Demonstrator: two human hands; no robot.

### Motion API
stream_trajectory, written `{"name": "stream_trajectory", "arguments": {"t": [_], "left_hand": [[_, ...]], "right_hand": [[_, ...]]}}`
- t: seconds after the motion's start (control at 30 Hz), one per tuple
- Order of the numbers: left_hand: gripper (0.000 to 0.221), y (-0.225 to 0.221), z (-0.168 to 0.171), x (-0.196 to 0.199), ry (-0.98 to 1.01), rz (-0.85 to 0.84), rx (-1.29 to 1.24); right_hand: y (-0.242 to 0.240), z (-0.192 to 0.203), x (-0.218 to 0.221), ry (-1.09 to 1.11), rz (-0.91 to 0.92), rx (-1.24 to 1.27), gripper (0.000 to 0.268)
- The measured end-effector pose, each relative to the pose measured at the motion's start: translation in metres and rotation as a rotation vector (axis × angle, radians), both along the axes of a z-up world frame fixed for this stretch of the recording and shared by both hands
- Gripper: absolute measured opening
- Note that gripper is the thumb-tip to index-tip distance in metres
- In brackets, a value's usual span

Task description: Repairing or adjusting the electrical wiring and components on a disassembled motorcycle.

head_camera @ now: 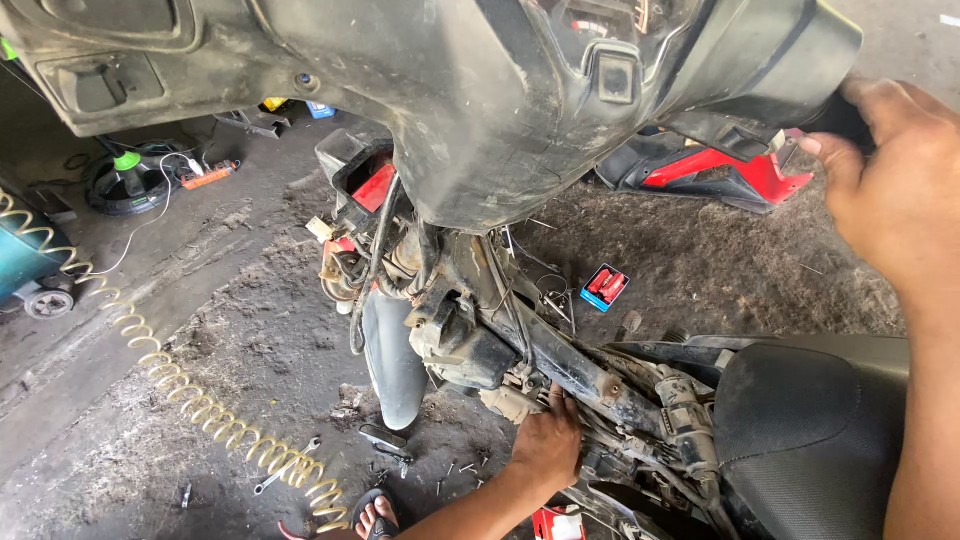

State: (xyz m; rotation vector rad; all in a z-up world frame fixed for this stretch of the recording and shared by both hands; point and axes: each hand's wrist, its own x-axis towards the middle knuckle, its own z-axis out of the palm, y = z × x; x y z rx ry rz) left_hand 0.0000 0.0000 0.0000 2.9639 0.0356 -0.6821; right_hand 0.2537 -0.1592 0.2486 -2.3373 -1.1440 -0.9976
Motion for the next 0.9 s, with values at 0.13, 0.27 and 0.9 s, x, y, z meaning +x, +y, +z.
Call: {"name": "stream_trajectory", "arguments": {"t": [0.13, 0.27, 0.9], "left_hand": [[0.081, -0.001, -0.024, 0.002, 0.008, -0.016, 0.034], [0.087, -0.002, -0.024, 0.001, 0.000, -0.026, 0.072], [0.088, -0.001, -0.021, 0.001, 0.029, -0.029, 0.077]], "right_hand": [[-0.002, -0.008, 0.009, -0.009, 0.013, 0.016, 0.029], [0.004, 0.000, -0.002, 0.049, -0.063, 0.021, 0.032], [-0.003, -0.013, 0.016, -0.115, 0.005, 0.016, 0.034]]}}
